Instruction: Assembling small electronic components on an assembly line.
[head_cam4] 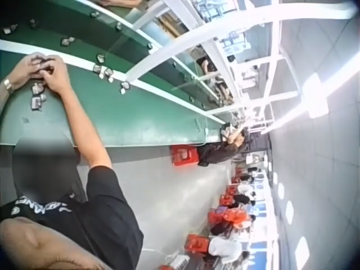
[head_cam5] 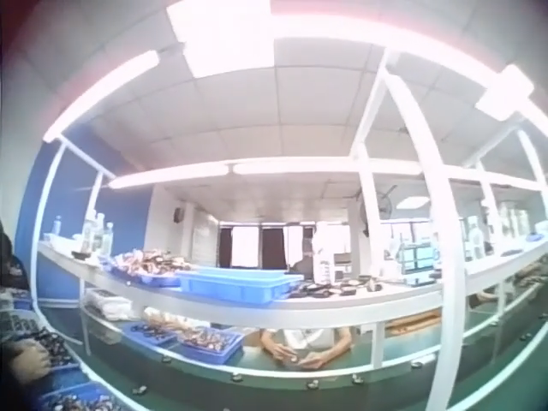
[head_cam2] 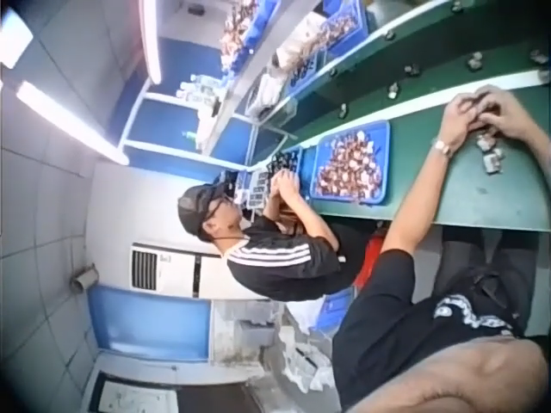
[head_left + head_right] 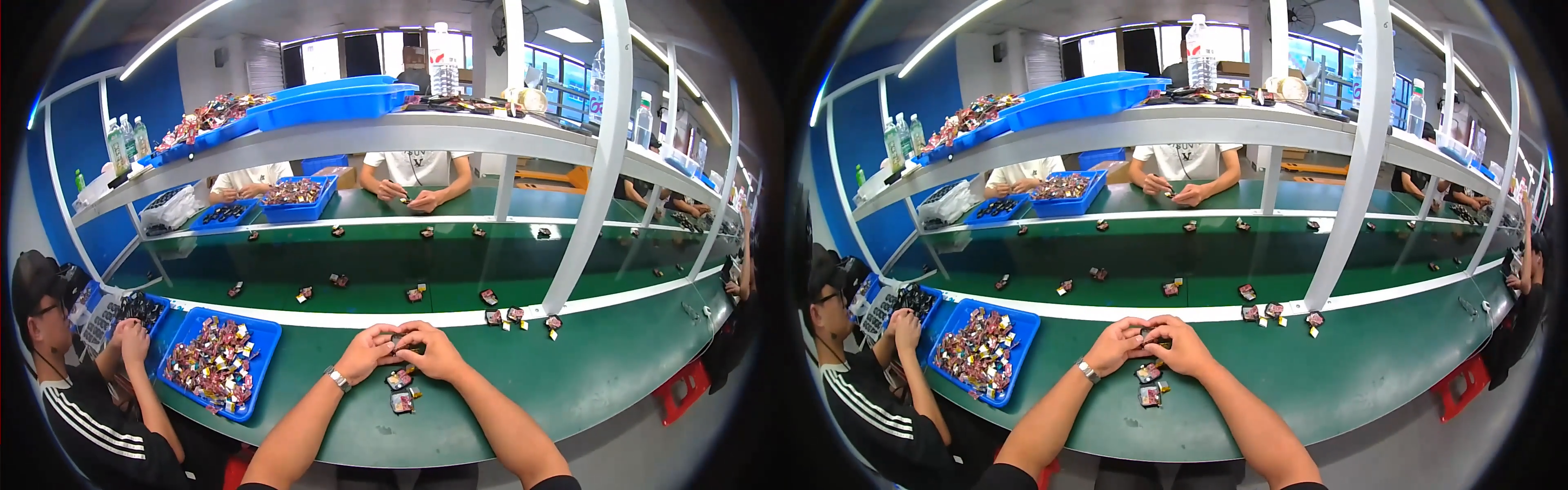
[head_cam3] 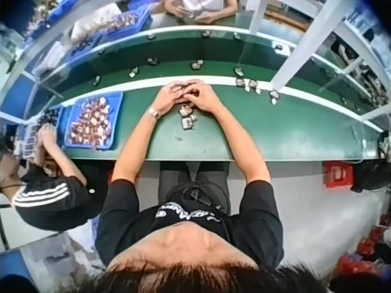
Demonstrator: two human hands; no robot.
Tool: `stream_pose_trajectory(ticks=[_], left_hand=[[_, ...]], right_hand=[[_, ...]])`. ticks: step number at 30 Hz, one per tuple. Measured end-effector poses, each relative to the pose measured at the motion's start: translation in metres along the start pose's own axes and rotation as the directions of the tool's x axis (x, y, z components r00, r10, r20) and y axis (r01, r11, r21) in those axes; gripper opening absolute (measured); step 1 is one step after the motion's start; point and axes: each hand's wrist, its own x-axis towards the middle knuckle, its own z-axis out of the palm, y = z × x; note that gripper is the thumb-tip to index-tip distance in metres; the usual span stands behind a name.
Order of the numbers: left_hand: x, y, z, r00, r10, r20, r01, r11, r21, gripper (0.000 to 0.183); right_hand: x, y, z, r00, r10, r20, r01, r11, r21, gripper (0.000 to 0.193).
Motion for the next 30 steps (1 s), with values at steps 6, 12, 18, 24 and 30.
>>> stream_pose_trajectory(ticks=[6,12,18,24,30], left_hand=[[0.000,-0.001,-0.001,1.000,0.001,-0.006,-0.001,1.000,0.012,0.027],[-0.001,0.000,-0.002,1.000,0.026,-0.003,-0.026,1.000,-0.018,0.027],[-0.001,0.004,0.007,0.999,0.024,-0.032,-0.024,1.000,0.004,0.021],[0.000,-0.003,-0.004,0.999,0.039,0.026,-0.039,0.999,-0.032,0.012],[-0.001,0.003,0.001,1.000,0.017,0.004,-0.018,0.998,0.053,0.004]], right_hand=[[-0.005,-0.011,-0.002,0.998,-0.057,-0.018,0.050,0.960,-0.276,0.011],[-0.001,-0.003,0.002,0.994,-0.094,-0.063,0.081,0.978,-0.191,0.011],[-0.003,0.001,0.009,0.991,-0.012,-0.131,0.009,1.000,-0.024,0.011],[0.000,0.010,0.013,0.989,0.119,-0.081,-0.079,0.919,0.386,0.013],[0.000,0.011,0.011,0.986,0.163,-0.027,-0.139,0.903,0.406,0.015]])
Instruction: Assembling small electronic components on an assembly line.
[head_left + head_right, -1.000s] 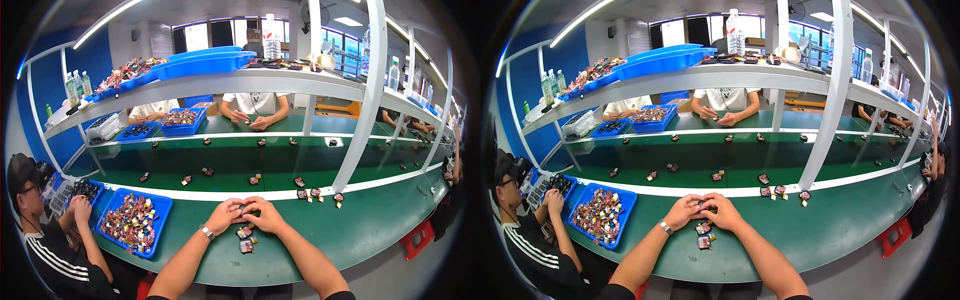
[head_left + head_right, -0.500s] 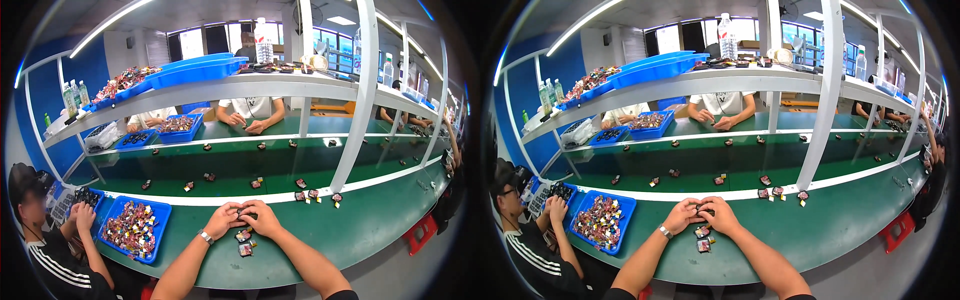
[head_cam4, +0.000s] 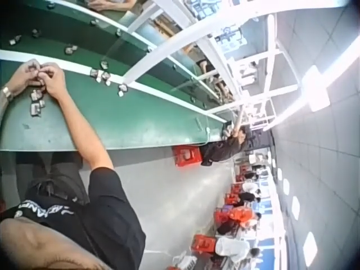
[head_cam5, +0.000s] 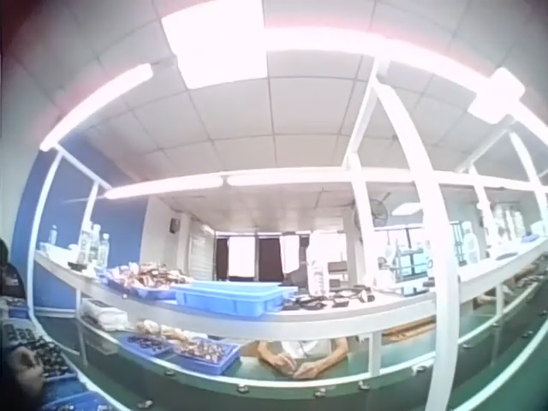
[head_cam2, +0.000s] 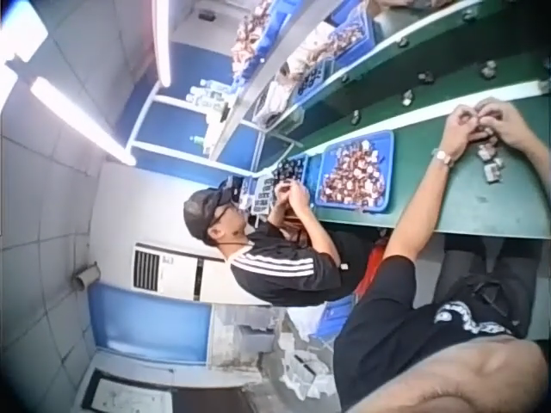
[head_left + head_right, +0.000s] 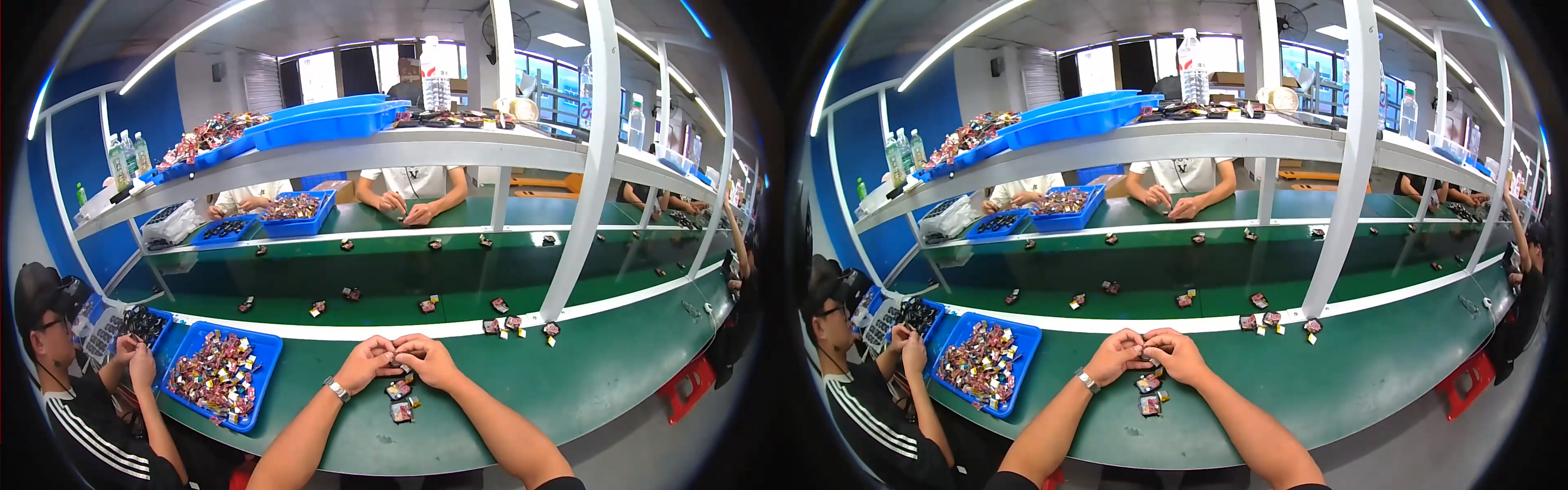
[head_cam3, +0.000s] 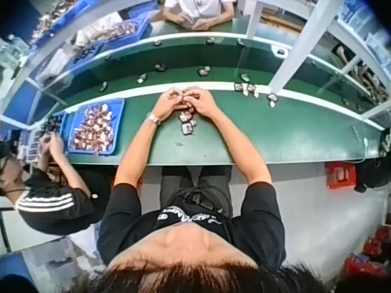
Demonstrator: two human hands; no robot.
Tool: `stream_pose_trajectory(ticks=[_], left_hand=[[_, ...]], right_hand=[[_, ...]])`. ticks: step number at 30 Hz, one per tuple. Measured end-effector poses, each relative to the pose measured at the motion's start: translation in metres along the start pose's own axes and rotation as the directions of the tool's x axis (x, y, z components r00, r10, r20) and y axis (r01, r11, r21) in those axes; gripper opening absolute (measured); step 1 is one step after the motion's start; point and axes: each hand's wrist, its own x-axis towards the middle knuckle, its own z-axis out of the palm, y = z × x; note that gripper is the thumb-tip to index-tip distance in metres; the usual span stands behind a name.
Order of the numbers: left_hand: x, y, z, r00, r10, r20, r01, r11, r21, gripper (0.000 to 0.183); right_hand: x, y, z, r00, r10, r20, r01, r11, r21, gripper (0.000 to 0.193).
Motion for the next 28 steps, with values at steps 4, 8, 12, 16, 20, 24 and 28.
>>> stream_pose_trajectory(ticks=[4,8,12,16,20,24,28], left_hand=[[0.001,-0.006,-0.005,1.000,0.009,0.005,-0.010,1.000,0.021,0.014],[0.000,-0.001,0.004,0.999,0.020,-0.047,-0.021,1.000,-0.004,0.026],[0.002,-0.005,-0.002,0.999,0.032,-0.017,-0.033,0.998,-0.049,0.025],[0.002,-0.006,-0.002,0.999,0.031,-0.015,-0.032,0.998,-0.047,0.025],[0.003,-0.007,-0.003,0.999,0.042,-0.011,-0.042,0.997,-0.072,0.024],[0.002,-0.006,-0.003,0.999,0.032,-0.008,-0.033,0.997,-0.075,0.024],[0.002,-0.006,-0.004,1.000,0.025,0.016,-0.024,0.997,-0.078,0.025]], right_hand=[[-0.003,-0.008,0.004,0.997,-0.062,-0.041,0.051,0.970,-0.239,0.014],[-0.006,-0.012,0.006,0.940,-0.337,-0.054,0.228,0.738,-0.636,0.014],[-0.009,-0.019,0.006,0.949,-0.314,-0.026,0.226,0.735,-0.640,0.014],[-0.009,-0.019,0.007,0.947,-0.320,-0.021,0.238,0.747,-0.621,0.013],[-0.007,-0.014,0.009,0.937,-0.345,-0.055,0.242,0.755,-0.609,0.012],[-0.007,-0.009,0.010,0.946,-0.317,-0.063,0.228,0.793,-0.565,0.013],[-0.007,-0.011,0.009,0.955,-0.288,-0.068,0.215,0.832,-0.511,0.014]])
